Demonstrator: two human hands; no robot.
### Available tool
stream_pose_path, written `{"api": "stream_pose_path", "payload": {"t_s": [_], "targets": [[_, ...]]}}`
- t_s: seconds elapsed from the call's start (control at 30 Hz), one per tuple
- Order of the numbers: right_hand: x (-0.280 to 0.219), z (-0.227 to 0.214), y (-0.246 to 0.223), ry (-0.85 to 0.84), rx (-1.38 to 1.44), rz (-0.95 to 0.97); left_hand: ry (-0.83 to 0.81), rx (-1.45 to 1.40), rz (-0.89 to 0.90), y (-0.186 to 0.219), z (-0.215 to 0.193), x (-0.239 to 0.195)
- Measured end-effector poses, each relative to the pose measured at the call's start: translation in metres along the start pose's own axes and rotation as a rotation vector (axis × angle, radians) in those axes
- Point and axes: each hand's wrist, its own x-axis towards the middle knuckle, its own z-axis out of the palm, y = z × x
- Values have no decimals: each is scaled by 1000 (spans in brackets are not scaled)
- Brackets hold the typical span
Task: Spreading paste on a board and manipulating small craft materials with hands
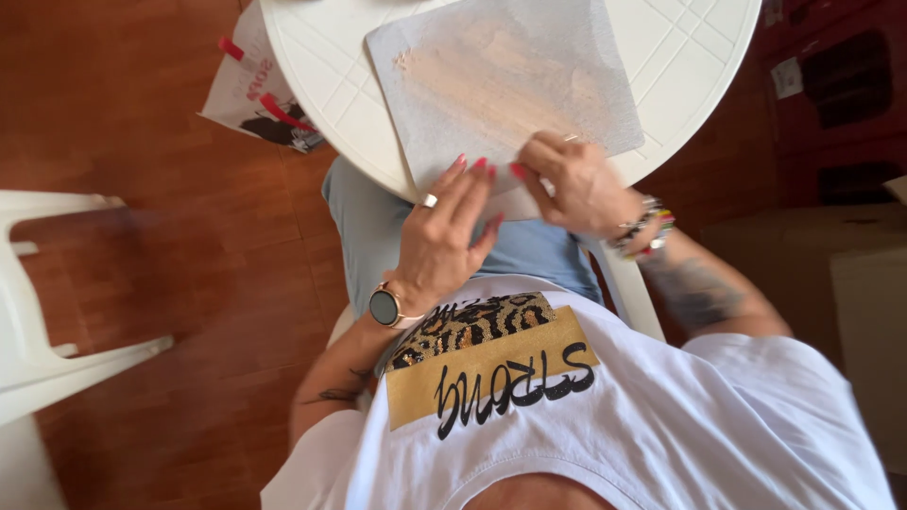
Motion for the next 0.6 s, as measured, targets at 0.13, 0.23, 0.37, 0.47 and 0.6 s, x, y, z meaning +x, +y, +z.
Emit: {"api": "stream_pose_path", "payload": {"t_s": [0.13, 0.23, 0.37, 0.47, 0.6], "targets": [[-6, -20, 8, -313, -660, -61, -19, 353, 237, -33, 27, -22], [4, -10, 19, -346, -690, -94, 109, 449, 309, -36, 29, -19], [45, 18, 50, -288, -650, -260, 160, 501, 329, -32, 29, -15], [95, 46, 55, -339, -711, -183, 40, 509, 308, -14, 2, -4], [100, 41, 53, -348, -749, -282, 120, 495, 311, -16, 6, -4]]}}
